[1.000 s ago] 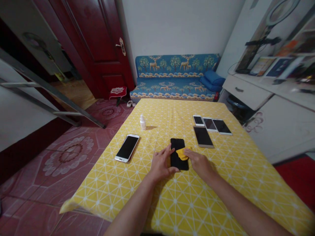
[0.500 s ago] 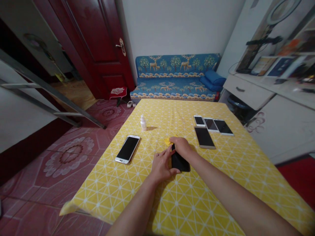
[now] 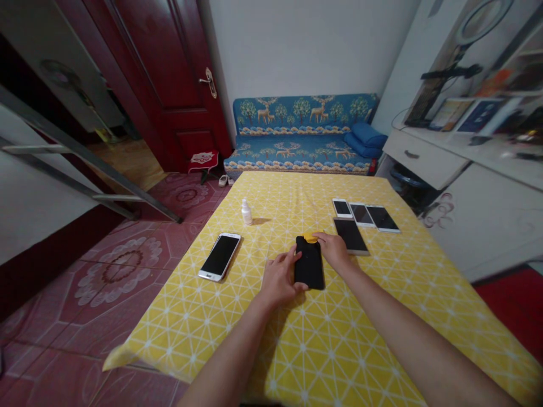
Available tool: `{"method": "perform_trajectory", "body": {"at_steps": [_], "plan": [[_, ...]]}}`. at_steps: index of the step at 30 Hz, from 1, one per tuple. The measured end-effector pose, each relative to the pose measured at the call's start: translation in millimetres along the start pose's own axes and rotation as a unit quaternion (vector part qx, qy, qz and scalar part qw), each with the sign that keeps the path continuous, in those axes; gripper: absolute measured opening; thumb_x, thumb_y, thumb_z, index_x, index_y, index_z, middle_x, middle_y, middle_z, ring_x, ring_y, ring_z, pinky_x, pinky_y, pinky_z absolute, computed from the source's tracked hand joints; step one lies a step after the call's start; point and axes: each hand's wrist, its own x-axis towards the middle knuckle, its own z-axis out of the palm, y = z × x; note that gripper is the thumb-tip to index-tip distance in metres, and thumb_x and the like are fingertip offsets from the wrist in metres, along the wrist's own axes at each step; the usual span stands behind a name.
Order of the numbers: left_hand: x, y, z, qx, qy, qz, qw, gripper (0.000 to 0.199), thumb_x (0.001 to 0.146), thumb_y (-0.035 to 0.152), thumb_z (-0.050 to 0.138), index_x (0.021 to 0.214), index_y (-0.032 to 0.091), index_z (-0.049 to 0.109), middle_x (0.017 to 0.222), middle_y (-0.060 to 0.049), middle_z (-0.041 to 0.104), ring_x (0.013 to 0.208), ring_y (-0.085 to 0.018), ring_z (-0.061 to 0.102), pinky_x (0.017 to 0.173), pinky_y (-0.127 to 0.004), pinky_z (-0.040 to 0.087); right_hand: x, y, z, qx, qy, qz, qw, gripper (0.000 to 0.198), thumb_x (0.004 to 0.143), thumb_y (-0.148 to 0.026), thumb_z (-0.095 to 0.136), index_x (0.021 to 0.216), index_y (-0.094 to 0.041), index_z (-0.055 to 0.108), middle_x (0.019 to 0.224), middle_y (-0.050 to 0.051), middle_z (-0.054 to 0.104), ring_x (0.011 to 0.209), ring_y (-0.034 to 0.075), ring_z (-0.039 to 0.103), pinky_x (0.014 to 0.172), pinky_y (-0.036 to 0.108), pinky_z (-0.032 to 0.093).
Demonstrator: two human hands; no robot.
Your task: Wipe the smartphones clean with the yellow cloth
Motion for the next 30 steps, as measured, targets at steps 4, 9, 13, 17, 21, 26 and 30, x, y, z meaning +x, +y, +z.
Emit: {"method": "perform_trajectory", "body": {"at_steps": [4, 9, 13, 17, 21, 26, 30], "plan": [[12.2, -1.9, 2.3, 0.021, 0.009, -0.015, 1.0, 0.099, 0.066, 0.036, 0.079, 0.149, 0.03, 0.026, 0.14, -0.003, 0.055, 0.131, -0.03, 0.042, 0.104, -0.046, 0.033, -5.2, 2.1, 2.5, 0.025, 0.034, 0.01, 0.999, 0.034, 0.089, -0.011, 0.046, 0.108, -0.021, 0.073, 0.108, 0.006, 0.074, 0.102, 0.022, 0.07, 0.092, 0.034, 0.052], [22.4, -5.8, 12.6, 0.038, 0.056, -0.039, 0.997, 0.1, 0.07, 0.04, 0.076, 0.152, 0.027, 0.019, 0.138, -0.008, 0.056, 0.127, -0.03, 0.046, 0.102, -0.045, 0.035, -15.2, 0.9, 6.9, 0.048, 0.054, 0.003, 0.997, 0.034, 0.085, -0.008, 0.048, 0.104, -0.021, 0.074, 0.111, 0.006, 0.073, 0.105, 0.022, 0.068, 0.095, 0.036, 0.051], [23.4, -9.7, 16.7, 0.031, 0.067, -0.022, 0.997, 0.101, 0.071, 0.041, 0.076, 0.152, 0.026, 0.017, 0.137, -0.008, 0.057, 0.126, -0.03, 0.047, 0.101, -0.044, 0.037, -31.9, -2.2, 6.2, 0.063, 0.06, -0.005, 0.996, 0.034, 0.085, -0.009, 0.049, 0.105, -0.022, 0.073, 0.112, 0.005, 0.073, 0.104, 0.02, 0.068, 0.094, 0.035, 0.052], [22.8, -12.9, 17.7, 0.026, 0.073, -0.008, 0.997, 0.101, 0.072, 0.044, 0.075, 0.152, 0.026, 0.018, 0.137, -0.008, 0.057, 0.126, -0.029, 0.047, 0.101, -0.044, 0.037, -57.4, -6.3, -1.3, 0.071, 0.06, -0.012, 0.996, 0.033, 0.086, -0.012, 0.05, 0.105, -0.025, 0.073, 0.11, 0.004, 0.074, 0.104, 0.02, 0.068, 0.095, 0.037, 0.052], [22.2, -14.7, 18.7, 0.022, 0.08, -0.013, 0.996, 0.101, 0.071, 0.048, 0.075, 0.152, 0.026, 0.019, 0.137, -0.009, 0.057, 0.123, -0.029, 0.049, 0.102, -0.044, 0.038, -87.6, -9.2, -8.6, 0.069, 0.056, -0.021, 0.996, 0.033, 0.087, -0.013, 0.048, 0.104, -0.028, 0.073, 0.11, 0.001, 0.074, 0.106, 0.019, 0.067, 0.099, 0.039, 0.051], [22.3, -12.9, 20.2, 0.024, 0.095, -0.011, 0.995, 0.1, 0.069, 0.051, 0.076, 0.151, 0.026, 0.024, 0.135, -0.009, 0.058, 0.122, -0.029, 0.05, 0.102, -0.043, 0.039, -116.2, -11.8, -13.4, 0.029, 0.045, -0.035, 0.998, 0.035, 0.087, -0.014, 0.047, 0.108, -0.026, 0.072, 0.117, 0.003, 0.071, 0.113, 0.022, 0.064, 0.103, 0.044, 0.048], [23.7, -9.6, 21.6, 0.053, 0.106, -0.029, 0.993, 0.097, 0.065, 0.048, 0.08, 0.147, 0.025, 0.034, 0.129, -0.011, 0.061, 0.119, -0.029, 0.053, 0.098, -0.043, 0.042, -119.5, -17.3, -14.9, 0.003, 0.021, -0.058, 0.998, 0.04, 0.087, -0.009, 0.044, 0.11, -0.026, 0.072, 0.119, 0.005, 0.07, 0.116, 0.021, 0.063, 0.107, 0.045, 0.044]]}}
